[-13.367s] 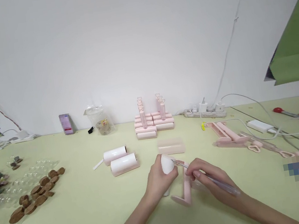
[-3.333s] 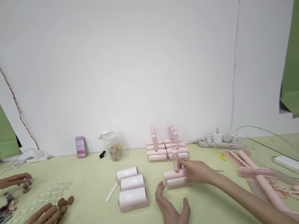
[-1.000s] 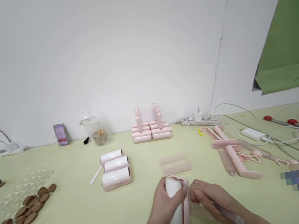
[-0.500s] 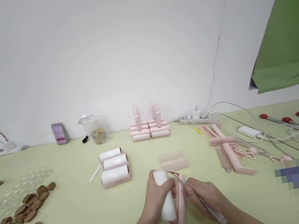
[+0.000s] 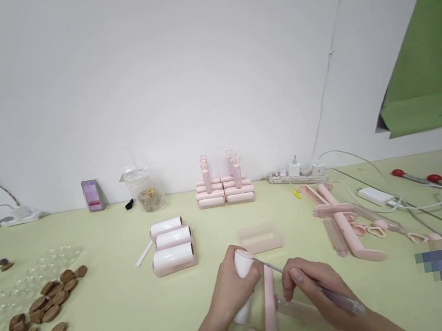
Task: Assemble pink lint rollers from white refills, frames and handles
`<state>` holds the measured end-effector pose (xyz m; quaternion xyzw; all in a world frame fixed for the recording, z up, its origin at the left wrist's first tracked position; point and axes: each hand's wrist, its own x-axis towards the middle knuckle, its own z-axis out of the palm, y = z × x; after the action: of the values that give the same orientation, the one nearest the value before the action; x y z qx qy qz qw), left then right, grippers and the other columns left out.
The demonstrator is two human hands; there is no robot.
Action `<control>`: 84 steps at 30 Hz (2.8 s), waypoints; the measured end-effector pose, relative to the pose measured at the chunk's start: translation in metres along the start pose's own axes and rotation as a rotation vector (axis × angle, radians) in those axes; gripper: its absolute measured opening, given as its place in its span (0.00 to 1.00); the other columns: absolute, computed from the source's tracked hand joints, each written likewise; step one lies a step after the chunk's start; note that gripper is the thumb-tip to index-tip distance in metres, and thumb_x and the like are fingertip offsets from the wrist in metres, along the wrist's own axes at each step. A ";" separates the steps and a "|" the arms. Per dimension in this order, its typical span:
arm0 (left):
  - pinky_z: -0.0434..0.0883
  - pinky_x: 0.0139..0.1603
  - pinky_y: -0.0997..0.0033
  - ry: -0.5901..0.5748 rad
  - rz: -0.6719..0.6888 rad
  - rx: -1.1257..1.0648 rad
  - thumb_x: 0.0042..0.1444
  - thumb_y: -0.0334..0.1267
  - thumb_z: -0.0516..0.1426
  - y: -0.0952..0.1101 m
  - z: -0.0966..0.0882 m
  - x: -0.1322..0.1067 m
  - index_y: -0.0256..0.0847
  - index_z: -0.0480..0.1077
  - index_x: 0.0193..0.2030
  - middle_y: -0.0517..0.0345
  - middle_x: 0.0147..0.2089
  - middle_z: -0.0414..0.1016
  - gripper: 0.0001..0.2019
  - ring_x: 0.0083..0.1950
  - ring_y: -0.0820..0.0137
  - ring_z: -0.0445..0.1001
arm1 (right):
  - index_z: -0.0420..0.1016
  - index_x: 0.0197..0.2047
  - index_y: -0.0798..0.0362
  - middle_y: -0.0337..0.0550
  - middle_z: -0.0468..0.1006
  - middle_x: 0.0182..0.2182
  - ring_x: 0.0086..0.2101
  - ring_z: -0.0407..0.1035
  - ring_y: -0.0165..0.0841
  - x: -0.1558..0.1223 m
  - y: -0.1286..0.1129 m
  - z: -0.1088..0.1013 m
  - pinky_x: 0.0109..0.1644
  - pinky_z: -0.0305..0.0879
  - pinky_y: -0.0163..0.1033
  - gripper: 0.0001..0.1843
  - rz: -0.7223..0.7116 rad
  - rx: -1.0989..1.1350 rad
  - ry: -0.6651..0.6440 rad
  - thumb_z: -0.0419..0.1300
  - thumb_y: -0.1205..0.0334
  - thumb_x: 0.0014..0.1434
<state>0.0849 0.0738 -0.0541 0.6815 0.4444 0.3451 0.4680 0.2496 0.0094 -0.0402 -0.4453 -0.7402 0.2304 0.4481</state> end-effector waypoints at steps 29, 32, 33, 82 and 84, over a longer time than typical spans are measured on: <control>0.62 0.26 0.69 -0.195 0.136 0.617 0.39 0.48 0.55 0.061 -0.009 0.093 0.39 0.65 0.31 0.52 0.29 0.72 0.16 0.29 0.59 0.70 | 0.54 0.22 0.50 0.26 0.54 0.10 0.13 0.49 0.23 0.066 0.020 -0.056 0.16 0.47 0.29 0.18 0.264 0.106 0.495 0.52 0.49 0.56; 0.63 0.29 0.73 -0.186 0.277 0.556 0.42 0.44 0.54 0.068 -0.005 0.096 0.42 0.62 0.39 0.57 0.34 0.72 0.16 0.32 0.64 0.69 | 0.51 0.19 0.50 0.27 0.54 0.09 0.13 0.49 0.23 0.086 0.013 -0.065 0.17 0.48 0.29 0.21 0.230 0.123 0.562 0.51 0.48 0.56; 0.63 0.29 0.74 -0.182 0.313 0.535 0.43 0.43 0.54 0.069 -0.002 0.096 0.42 0.61 0.40 0.59 0.35 0.71 0.16 0.33 0.66 0.69 | 0.53 0.19 0.50 0.27 0.54 0.08 0.12 0.50 0.23 0.091 0.011 -0.067 0.16 0.48 0.29 0.21 0.221 0.130 0.557 0.50 0.47 0.56; 0.62 0.49 0.62 -0.221 0.424 0.947 0.51 0.39 0.55 0.031 -0.060 0.004 0.44 0.47 0.60 0.52 0.50 0.63 0.30 0.51 0.61 0.60 | 0.70 0.32 0.50 0.41 0.69 0.30 0.26 0.64 0.31 0.072 -0.020 -0.077 0.28 0.58 0.36 0.10 0.013 -0.411 -0.097 0.49 0.61 0.57; 0.63 0.48 0.62 -0.259 0.389 0.968 0.51 0.38 0.55 0.012 -0.084 -0.018 0.47 0.50 0.59 0.54 0.51 0.64 0.28 0.51 0.61 0.60 | 0.70 0.32 0.49 0.41 0.69 0.33 0.30 0.66 0.32 0.060 -0.022 -0.067 0.32 0.59 0.37 0.09 -0.005 -0.472 -0.257 0.49 0.63 0.56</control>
<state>0.0071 0.0830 -0.0162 0.9261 0.3569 0.0941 0.0788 0.2860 0.0468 0.0364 -0.5026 -0.8255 0.1048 0.2345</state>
